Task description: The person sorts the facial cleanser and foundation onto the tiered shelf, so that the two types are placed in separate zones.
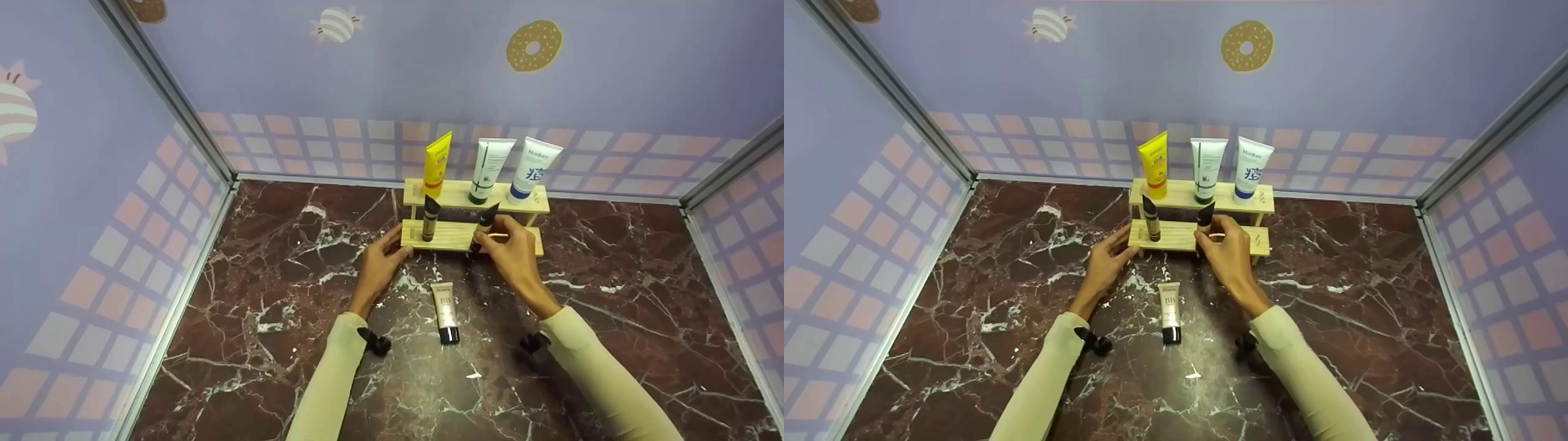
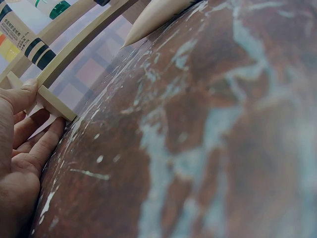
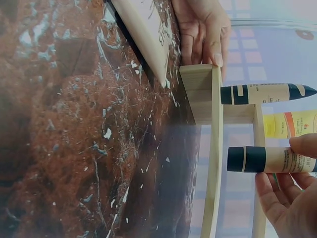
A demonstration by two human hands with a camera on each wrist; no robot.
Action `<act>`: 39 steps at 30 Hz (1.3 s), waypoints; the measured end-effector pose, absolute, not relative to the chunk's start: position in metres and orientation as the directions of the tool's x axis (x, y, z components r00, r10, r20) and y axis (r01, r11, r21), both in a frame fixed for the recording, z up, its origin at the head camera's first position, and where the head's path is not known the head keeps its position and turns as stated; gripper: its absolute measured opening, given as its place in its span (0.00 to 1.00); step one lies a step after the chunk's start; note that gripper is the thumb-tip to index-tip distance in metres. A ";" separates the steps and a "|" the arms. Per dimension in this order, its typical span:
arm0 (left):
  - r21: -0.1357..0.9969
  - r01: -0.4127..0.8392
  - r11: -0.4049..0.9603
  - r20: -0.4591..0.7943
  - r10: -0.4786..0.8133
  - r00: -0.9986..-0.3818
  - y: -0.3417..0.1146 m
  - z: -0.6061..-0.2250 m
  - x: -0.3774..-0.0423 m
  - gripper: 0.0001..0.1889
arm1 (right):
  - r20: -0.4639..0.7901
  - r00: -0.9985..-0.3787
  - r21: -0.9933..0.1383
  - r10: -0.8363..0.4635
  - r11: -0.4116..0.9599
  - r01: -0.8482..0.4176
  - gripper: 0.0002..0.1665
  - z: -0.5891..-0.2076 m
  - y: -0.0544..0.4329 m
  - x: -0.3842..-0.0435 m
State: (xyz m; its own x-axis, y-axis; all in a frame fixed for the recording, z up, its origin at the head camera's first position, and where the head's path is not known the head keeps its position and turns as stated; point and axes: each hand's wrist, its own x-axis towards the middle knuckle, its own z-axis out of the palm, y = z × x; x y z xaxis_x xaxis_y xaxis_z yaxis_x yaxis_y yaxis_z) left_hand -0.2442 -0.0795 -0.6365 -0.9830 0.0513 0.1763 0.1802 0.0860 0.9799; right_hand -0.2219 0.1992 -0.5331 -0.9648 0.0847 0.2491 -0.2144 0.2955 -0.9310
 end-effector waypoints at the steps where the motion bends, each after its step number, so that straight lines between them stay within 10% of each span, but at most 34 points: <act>1: 0.980 0.181 0.083 0.178 0.052 -0.983 -0.079 -0.637 -0.245 0.32 | 0.247 -0.965 -0.931 0.084 0.298 -0.212 0.10 -0.533 0.199 -0.223; 39: 0.978 0.201 0.061 0.198 0.055 -0.979 -0.079 -0.637 -0.246 0.32 | 0.305 -0.949 -0.875 0.076 0.417 -0.247 0.11 -0.541 0.186 -0.248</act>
